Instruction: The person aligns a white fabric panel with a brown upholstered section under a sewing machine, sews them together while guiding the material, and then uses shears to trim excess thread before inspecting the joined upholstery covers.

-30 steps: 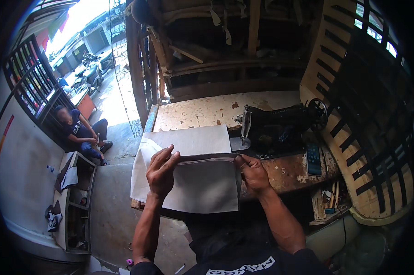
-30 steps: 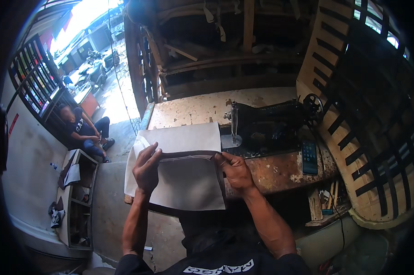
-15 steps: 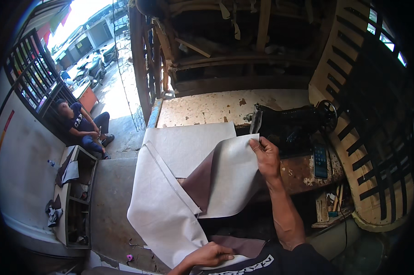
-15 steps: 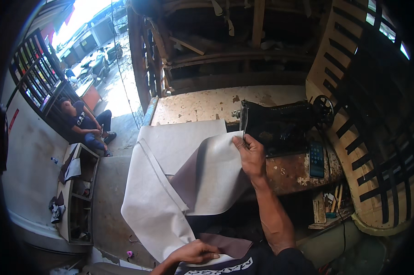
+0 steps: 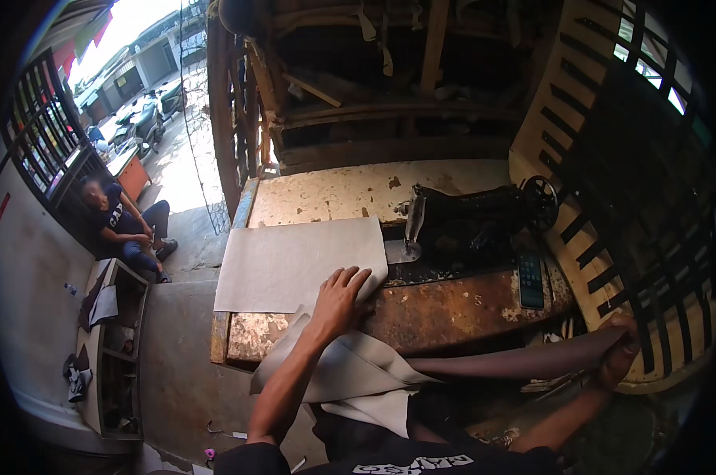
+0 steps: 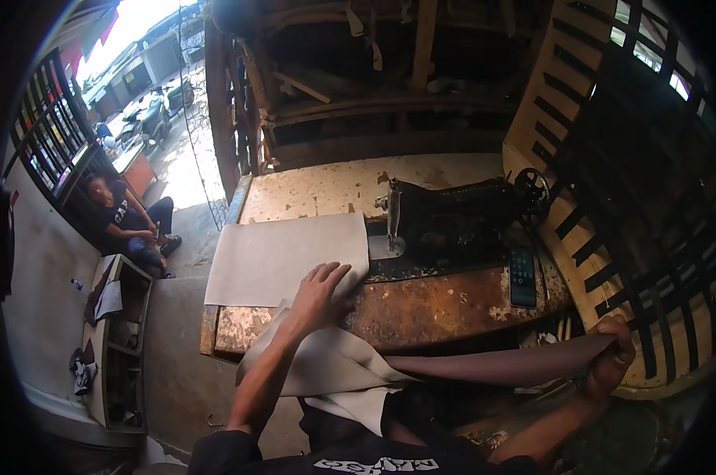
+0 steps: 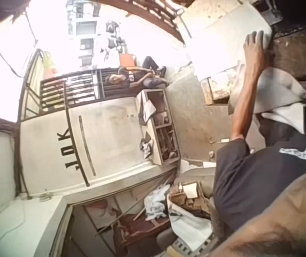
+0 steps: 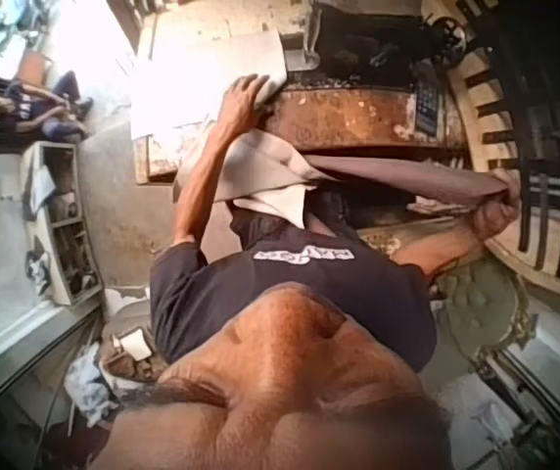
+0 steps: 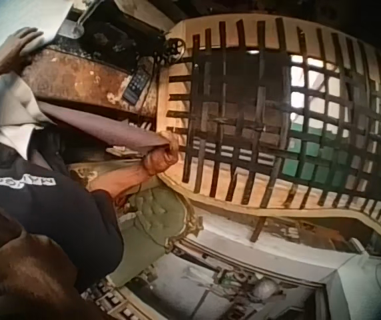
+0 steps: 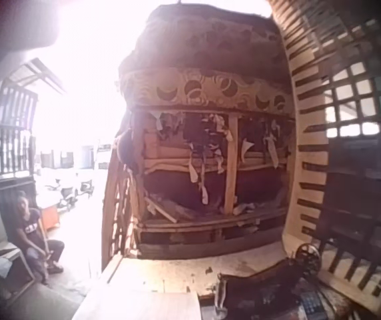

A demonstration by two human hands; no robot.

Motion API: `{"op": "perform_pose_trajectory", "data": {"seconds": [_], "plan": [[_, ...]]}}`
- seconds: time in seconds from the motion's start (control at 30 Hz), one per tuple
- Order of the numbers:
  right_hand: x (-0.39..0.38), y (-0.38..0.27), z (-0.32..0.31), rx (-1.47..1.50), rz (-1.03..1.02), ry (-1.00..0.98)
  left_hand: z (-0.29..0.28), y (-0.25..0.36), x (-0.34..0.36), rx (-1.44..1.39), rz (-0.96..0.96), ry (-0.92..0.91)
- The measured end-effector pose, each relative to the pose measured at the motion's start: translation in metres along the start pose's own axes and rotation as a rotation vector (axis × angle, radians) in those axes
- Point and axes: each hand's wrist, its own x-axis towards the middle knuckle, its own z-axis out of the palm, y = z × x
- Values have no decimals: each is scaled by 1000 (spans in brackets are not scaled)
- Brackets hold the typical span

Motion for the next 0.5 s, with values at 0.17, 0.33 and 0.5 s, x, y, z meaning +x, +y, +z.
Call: {"op": "perform_pose_trajectory", "data": {"seconds": [0.17,0.33,0.5], "plan": [[15,-61,46,-124,-167,-44,2,-16,28,-89,-148,26],[75,-86,172,73,-422,-545,-110,62,72,-1194,-414,102],[105,-95,279,-5,-579,-777,-159,125,45,-1536,-183,110]]}}
